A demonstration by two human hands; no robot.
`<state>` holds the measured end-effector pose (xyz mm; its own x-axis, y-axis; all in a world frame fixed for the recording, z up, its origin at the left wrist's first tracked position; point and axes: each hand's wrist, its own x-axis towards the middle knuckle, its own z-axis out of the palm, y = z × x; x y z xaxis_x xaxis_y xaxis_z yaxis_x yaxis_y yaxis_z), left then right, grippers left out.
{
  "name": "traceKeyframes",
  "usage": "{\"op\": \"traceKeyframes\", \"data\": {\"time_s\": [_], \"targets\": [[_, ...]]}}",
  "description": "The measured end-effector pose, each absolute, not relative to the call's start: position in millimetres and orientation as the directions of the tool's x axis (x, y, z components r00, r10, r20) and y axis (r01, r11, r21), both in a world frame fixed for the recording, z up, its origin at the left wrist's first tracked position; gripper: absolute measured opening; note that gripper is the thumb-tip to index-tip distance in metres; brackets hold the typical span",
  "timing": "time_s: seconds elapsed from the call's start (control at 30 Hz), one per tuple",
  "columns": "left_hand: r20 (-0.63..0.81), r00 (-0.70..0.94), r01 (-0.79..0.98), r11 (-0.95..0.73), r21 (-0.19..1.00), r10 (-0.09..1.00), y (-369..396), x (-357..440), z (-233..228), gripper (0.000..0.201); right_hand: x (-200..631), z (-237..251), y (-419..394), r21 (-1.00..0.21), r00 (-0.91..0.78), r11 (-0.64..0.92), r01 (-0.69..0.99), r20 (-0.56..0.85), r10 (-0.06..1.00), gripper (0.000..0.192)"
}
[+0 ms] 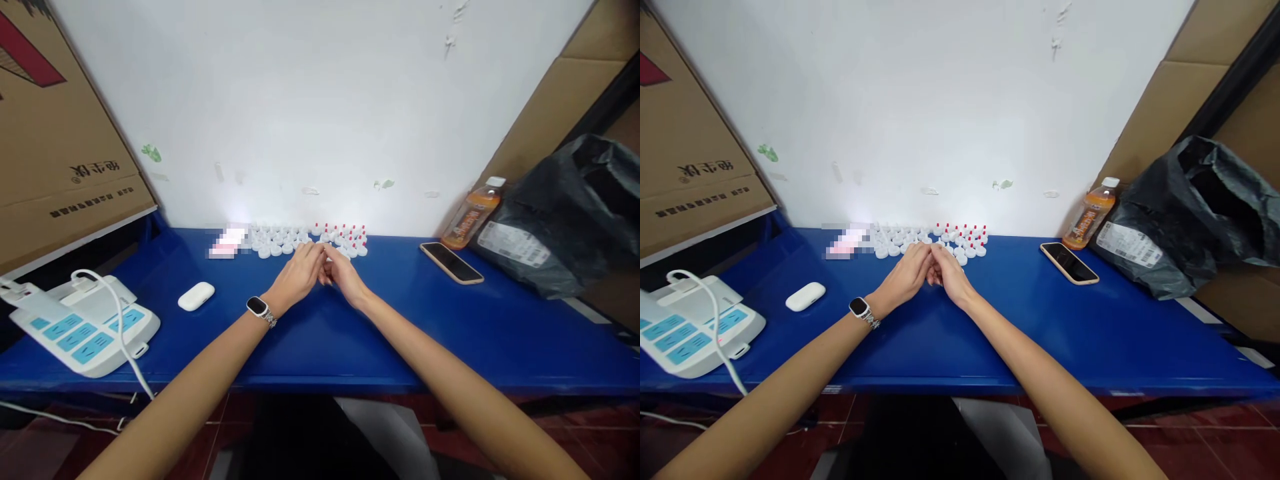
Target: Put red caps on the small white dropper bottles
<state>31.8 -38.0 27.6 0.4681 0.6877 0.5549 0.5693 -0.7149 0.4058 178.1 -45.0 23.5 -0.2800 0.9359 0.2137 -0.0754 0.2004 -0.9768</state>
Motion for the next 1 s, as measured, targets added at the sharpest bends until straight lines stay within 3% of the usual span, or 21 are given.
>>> {"op": "traceKeyframes", "data": {"time_s": [0.1,0.23,0.4,0.6,0.8,0.9,1.0], "targets": [[0.474,0.544,0.612,-0.714,0.341,0.692,-43,29,33,0.042,179,18,-47,-0.974,-0.269,0.223,0.048,0.202,0.942,0.049],[0.382,0.561,0.63,-0.678,0.379,0.734,-50,20,40,0.064,183,13,-49,-0.906,-0.292,0.341,0.249,0.266,0.919,0.043],[0.45,0.593,0.57,-0.743,0.35,0.667,-49,20,41,0.048,188,23,-53,-0.844,-0.23,0.411,0.344,0.349,0.908,0.037],[0.563,0.594,0.569,-0.795,0.213,0.576,-42,22,40,0.036,181,34,-55,-0.89,-0.112,0.415,0.189,0.4,0.909,0.034],[0.621,0.639,0.55,-0.834,0.044,0.454,-38,21,42,0.034,173,22,-46,-0.941,-0.022,0.338,0.006,0.337,0.941,0.033],[0.62,0.631,0.538,-0.839,0.083,0.467,-40,24,43,0.035,168,20,-43,-0.952,-0.015,0.304,-0.023,0.305,0.952,0.032],[0.602,0.574,0.5,-0.82,0.28,0.555,-41,22,43,0.031,172,22,-39,-0.951,0.008,0.307,-0.039,0.307,0.952,0.033]]}}
